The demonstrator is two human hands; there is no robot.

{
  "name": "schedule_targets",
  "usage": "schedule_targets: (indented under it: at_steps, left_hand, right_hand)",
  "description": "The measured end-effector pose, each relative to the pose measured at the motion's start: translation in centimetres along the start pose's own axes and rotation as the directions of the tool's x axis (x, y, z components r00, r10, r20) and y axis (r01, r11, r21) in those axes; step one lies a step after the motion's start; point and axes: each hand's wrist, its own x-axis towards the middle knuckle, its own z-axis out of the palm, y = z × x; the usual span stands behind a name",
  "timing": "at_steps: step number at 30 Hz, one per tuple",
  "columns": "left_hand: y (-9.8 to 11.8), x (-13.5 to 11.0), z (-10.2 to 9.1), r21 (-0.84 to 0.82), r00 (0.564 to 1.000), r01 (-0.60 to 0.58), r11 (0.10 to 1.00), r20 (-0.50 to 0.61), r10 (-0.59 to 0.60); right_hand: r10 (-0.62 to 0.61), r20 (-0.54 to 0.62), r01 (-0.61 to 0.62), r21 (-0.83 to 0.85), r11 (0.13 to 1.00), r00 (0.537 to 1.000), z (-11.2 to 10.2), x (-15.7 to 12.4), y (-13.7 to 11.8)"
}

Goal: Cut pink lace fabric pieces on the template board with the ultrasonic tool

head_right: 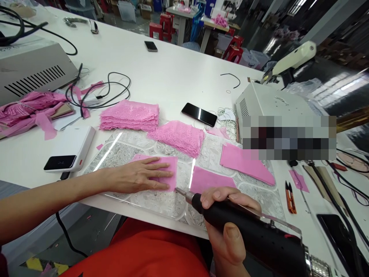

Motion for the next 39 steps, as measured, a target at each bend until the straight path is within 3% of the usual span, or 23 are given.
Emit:
schedule_targets:
  at_steps: [9, 39]
  left_hand:
    - [-0.1, 0.14, -0.05, -0.014, 0.996, -0.023, 1.0, -0.083, 0.022]
    - [-0.3, 0.33, -0.05, -0.023, 1.0, -0.014, 1.0, -0.003, 0.014]
  right_hand:
    - [-0.039, -0.012, 0.039, -0.015, 0.999, 0.999, -0.39, 0.16, -0.01]
    - [-0.063, 0.001, 0.063, -0.063, 0.996, 0.998, 0.22, 0.31, 0.39]
